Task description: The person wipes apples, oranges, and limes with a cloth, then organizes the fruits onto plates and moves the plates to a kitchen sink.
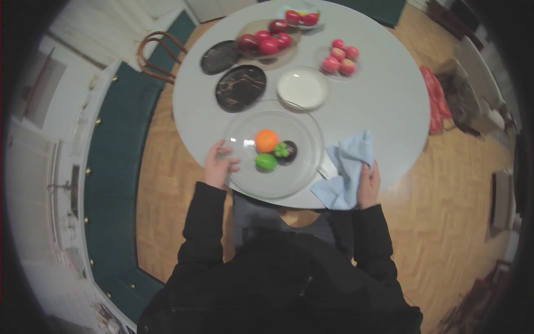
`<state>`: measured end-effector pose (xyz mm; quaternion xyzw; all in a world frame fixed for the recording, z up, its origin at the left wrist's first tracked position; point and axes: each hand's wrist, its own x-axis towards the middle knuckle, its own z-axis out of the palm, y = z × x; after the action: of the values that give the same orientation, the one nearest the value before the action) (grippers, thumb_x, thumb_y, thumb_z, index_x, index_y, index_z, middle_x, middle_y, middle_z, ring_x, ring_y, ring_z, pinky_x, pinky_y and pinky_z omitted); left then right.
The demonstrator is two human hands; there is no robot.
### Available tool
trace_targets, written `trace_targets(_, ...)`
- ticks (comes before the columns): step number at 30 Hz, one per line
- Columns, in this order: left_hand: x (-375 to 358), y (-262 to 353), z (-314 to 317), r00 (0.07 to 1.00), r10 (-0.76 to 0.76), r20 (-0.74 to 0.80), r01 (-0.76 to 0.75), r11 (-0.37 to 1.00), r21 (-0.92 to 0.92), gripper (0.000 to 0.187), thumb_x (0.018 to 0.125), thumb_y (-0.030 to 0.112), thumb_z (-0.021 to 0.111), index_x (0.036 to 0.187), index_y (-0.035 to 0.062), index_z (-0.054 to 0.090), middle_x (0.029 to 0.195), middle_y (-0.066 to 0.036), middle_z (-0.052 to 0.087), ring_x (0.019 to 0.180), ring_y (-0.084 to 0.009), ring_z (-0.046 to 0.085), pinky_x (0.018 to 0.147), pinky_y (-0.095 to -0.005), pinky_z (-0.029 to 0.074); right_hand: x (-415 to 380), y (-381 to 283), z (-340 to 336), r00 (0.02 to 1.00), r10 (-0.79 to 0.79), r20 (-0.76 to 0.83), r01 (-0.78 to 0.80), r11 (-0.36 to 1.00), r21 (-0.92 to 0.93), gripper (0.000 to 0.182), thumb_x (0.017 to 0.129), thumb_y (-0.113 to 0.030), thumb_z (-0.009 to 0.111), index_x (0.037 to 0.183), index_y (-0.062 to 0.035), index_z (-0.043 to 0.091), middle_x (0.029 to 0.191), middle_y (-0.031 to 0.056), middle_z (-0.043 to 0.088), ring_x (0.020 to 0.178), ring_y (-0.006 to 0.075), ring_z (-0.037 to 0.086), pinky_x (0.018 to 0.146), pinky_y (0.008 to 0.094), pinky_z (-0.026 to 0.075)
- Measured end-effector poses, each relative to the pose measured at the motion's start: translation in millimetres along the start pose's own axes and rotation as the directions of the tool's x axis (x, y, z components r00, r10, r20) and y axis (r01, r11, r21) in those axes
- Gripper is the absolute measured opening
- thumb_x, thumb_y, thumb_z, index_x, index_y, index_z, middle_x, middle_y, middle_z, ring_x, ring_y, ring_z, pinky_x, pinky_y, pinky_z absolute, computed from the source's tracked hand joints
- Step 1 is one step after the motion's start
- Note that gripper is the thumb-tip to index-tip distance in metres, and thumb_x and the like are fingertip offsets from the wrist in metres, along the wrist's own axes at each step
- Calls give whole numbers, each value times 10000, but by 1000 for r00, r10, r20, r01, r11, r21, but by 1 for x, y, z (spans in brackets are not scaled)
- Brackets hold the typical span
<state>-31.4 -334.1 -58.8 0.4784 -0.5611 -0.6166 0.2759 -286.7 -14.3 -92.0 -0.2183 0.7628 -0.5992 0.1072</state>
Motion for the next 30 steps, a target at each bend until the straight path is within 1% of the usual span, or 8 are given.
trace_targets(3,2,-11,-5,997,-78,16,78,997,-29,724,749,-57,442,1445,142,440,1064,-105,565,712,-241,678,619,-301,577,1,18,17,1000,1,-21,0,1000,19,399,1028,-344,468,1276,-55,586,1208,129,627,1139,219,553,994,362,420)
trace_targets(7,-8,-6,-9,964,-108,244,111,994,1,668,878,38,403,1527,159,296,1103,-129,530,708,-275,695,669,-326,590,7,22,27,987,-154,52,155,988,-22,413,1025,-302,473,1312,-25,577,1268,165,618,1191,265,555,1027,376,410)
trace_targets(12,-26,8,33,876,-145,460,138,989,49,593,999,129,389,1566,131,214,1181,-129,506,783,-270,691,710,-313,580,11,15,13,996,-87,24,88,995,-39,433,1025,-364,459,1314,-60,567,1209,127,612,1119,238,557,959,364,427)
trace_targets(17,-33,4,69,769,-176,615,225,974,-3,677,1030,214,481,1590,155,105,1318,-141,439,858,-278,707,769,-331,591,24,47,-20,980,15,-199,-93,917,-388,372,956,-270,514,1252,-46,534,1280,181,544,1190,325,518,1031,403,397)
trace_targets(18,-31,2,81,731,-186,656,288,956,-50,715,1017,221,538,1585,173,107,1344,-157,412,885,-297,715,799,-355,602,23,55,-32,982,-136,-128,4,701,-713,209,900,-164,579,1073,-47,571,1105,192,582,1037,355,574,938,424,457)
trace_targets(21,-41,5,119,692,-218,689,334,942,-38,761,1006,231,565,1592,201,79,1396,-168,377,950,-298,709,865,-368,589,8,32,-43,920,82,-384,-233,902,-365,344,1027,-265,423,1219,-23,574,1180,203,593,1146,319,540,1037,417,383)
trace_targets(24,-49,20,150,728,-234,644,340,939,-43,756,1019,181,542,1600,177,59,1450,-174,382,975,-279,694,881,-350,584,-2,3,-44,937,203,-286,-185,979,88,474,1038,-305,479,1440,-56,443,1426,141,492,1314,236,455,1127,373,344)
trace_targets(30,-44,25,201,796,-204,570,322,940,-114,701,1008,177,538,1578,162,131,1431,-194,395,940,-285,690,824,-344,599,12,-16,-35,903,330,-276,-231,913,337,590,1032,-304,504,1537,-83,291,1549,120,372,1371,229,415,1157,365,333)
